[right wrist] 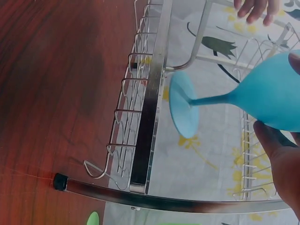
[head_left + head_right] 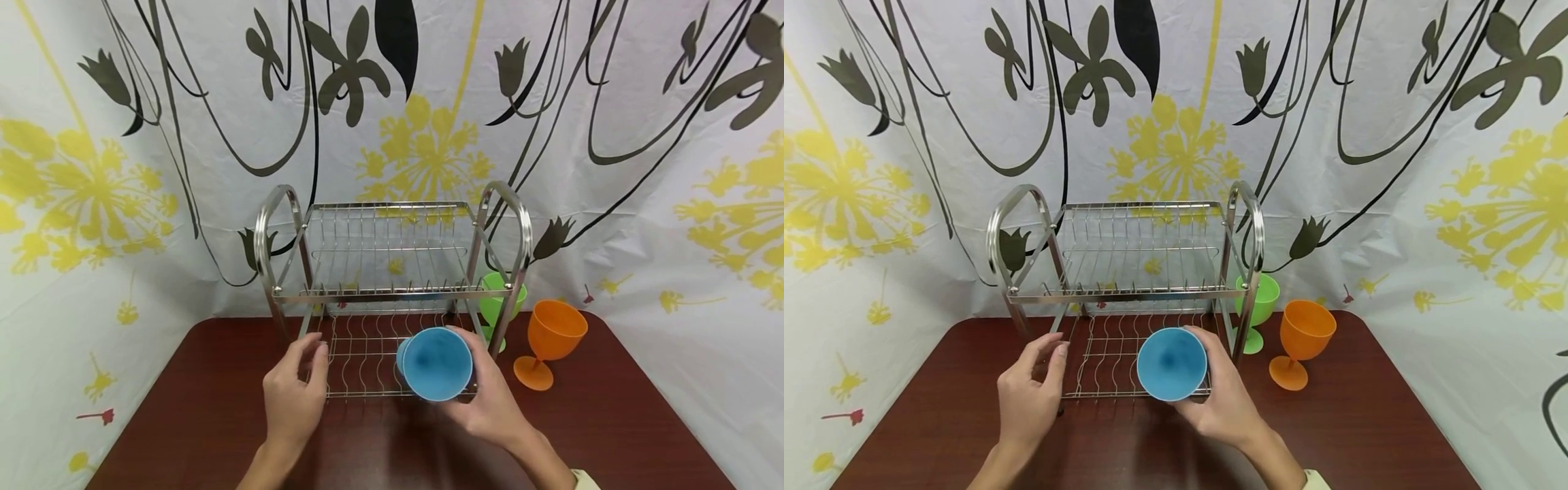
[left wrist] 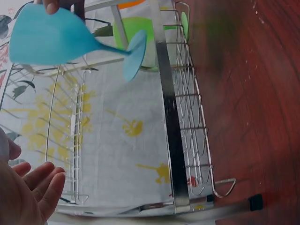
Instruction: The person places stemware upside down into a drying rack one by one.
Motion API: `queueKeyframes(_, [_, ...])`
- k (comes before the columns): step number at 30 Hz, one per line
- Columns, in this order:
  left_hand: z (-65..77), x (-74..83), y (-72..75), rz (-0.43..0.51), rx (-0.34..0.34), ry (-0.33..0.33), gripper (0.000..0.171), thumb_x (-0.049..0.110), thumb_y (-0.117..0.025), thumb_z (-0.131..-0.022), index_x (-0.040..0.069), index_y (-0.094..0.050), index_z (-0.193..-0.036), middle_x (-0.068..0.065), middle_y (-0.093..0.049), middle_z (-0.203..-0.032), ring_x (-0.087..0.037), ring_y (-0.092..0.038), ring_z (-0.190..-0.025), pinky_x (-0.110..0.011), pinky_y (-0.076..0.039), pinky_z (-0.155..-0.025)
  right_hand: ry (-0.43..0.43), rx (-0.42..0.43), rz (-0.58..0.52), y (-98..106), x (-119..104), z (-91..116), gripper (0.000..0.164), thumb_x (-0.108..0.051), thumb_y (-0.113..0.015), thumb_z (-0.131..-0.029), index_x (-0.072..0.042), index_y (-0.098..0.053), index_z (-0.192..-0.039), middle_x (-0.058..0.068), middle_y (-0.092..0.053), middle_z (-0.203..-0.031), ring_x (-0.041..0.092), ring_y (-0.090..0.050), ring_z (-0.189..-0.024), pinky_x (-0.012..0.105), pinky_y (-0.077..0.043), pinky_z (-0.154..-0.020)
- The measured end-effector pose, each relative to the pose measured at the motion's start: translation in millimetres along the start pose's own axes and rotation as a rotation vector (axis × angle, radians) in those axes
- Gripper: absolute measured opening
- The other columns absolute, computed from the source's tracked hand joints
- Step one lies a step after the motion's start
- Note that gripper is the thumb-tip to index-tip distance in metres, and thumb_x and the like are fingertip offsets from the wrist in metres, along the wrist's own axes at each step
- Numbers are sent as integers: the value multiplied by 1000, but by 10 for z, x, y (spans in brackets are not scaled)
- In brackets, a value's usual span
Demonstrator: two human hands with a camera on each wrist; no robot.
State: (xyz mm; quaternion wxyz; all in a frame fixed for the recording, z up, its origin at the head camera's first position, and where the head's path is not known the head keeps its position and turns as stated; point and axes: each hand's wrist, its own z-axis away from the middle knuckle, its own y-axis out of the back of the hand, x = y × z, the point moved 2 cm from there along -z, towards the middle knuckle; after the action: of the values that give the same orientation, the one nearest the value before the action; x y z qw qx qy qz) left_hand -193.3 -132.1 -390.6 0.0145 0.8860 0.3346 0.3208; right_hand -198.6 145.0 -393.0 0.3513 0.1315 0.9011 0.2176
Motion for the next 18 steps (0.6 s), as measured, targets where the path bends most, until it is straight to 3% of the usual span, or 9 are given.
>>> queueKeyframes(6, [63,26,-104,-32,-100,64,23,5,-66,-90,3,-67,-113,-5,-74,-94,-10,-69,-70,-15,-53,-60,41,-8,-6,-9,-13,-12,103,-9,-92,-60,-6,-34,-146,11,-45,-143,26,-46,-126,27,-41,-106])
queueKeyframes(11, [103,30,-173,-58,-251,220,32,22,-63,-96,9,-63,-125,-4,-74,-105,-11,-69,-77,-26,-53,-63,38,-39,19,-20,-23,-8,106,-7,-92,-60,-6,-32,-148,12,-42,-146,25,-45,-128,39,-46,-103])
queueKeyframes(18, [103,54,-219,78,-432,461,44,40,-56,-98,13,-58,-133,-3,-71,-115,-16,-68,-103,-39,-56,-87,67,-65,50,-53,-9,33,107,-4,-91,-60,-6,-30,-148,11,-39,-149,24,-43,-132,42,-47,-103])
